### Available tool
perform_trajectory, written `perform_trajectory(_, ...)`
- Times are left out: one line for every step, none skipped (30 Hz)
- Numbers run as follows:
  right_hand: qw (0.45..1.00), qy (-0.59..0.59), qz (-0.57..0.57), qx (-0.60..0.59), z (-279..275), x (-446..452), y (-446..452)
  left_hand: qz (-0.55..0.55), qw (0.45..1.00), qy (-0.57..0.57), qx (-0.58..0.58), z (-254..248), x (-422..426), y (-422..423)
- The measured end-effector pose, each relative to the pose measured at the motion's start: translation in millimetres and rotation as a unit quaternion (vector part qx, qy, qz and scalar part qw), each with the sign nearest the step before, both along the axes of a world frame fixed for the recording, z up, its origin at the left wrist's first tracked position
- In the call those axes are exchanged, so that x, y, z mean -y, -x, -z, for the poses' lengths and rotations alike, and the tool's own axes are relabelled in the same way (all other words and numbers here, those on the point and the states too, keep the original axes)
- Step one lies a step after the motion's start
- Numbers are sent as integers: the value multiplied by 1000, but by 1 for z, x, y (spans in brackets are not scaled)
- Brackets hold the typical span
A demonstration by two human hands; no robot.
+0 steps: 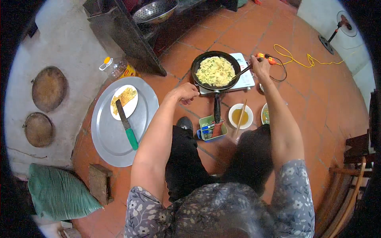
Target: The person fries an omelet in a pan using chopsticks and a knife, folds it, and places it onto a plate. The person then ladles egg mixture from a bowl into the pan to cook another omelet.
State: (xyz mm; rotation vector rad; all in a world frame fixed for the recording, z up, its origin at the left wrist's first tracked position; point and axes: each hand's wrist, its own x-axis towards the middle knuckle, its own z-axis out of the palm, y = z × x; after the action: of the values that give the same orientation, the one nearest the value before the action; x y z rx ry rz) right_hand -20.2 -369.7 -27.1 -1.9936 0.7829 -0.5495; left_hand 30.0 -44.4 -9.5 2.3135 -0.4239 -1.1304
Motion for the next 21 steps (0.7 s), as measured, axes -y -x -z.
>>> perform_trajectory(1000,-14,-3,10,1,1,0,5,1000,-5,7,-1,0,0)
perform_trajectory(999,-28,-11,21,2,1,-1,0,1000,-6,8,-2,2,0)
perform_trajectory(1000,0,-11,0,1,1,-3,17,1000,-14,0,-3,3,-1)
perform_trajectory(999,27,-14,-21,1,4,-5,30,999,-24,-8,-4,1,-1)
perform_trajectory(1000,-1,-18,18,23,18,-17,18,999,-28,-7,-5,-1,-1)
perform_trajectory(1000,14,-28,6,13,10,-12,21,999,-31,-4,-5,-1,-2)
perform_trajectory(999,30,-34,-7,-2,4,-2,26,999,-34,-2,-5,0,-2)
perform_trajectory(999,6,-30,-23,-9,0,0,34,999,-36,1,-4,1,-1)
perform_trajectory(999,6,-34,-23,-3,2,-4,31,999,-35,0,-6,1,0)
perform_trajectory(999,-23,-36,-4,2,5,-6,29,999,-35,0,-8,1,0)
perform_trajectory(998,-52,-35,14,7,9,-8,33,999,-38,-5,-11,1,1)
perform_trajectory(998,-52,-35,14,5,7,-7,38,998,-41,-10,-9,2,0)
perform_trajectory(997,-68,-36,15,3,6,-6,39,998,-40,-10,-7,1,0)
perform_trajectory(996,-84,-35,15,1,4,-4,21,1000,-18,3,-5,1,1)
perform_trajectory(996,-84,-34,15,-2,2,-2,4,1000,5,16,-4,0,2)
perform_trajectory(995,-91,-30,16,-5,-1,-1,5,1000,6,16,-3,1,1)
perform_trajectory(995,-99,-27,17,-8,-3,1,5,1000,4,13,-2,1,1)
perform_trajectory(995,-98,-26,16,-6,-1,-1,5,1000,2,10,-3,1,1)
perform_trajectory(997,-78,-23,2,-4,0,-3,6,1000,2,10,-3,0,1)
perform_trajectory(998,-58,-18,-11,-2,2,-4,5,1000,0,11,-3,0,1)
perform_trajectory(998,-59,-16,-11,-5,0,-2,5,1000,-3,12,-4,0,1)
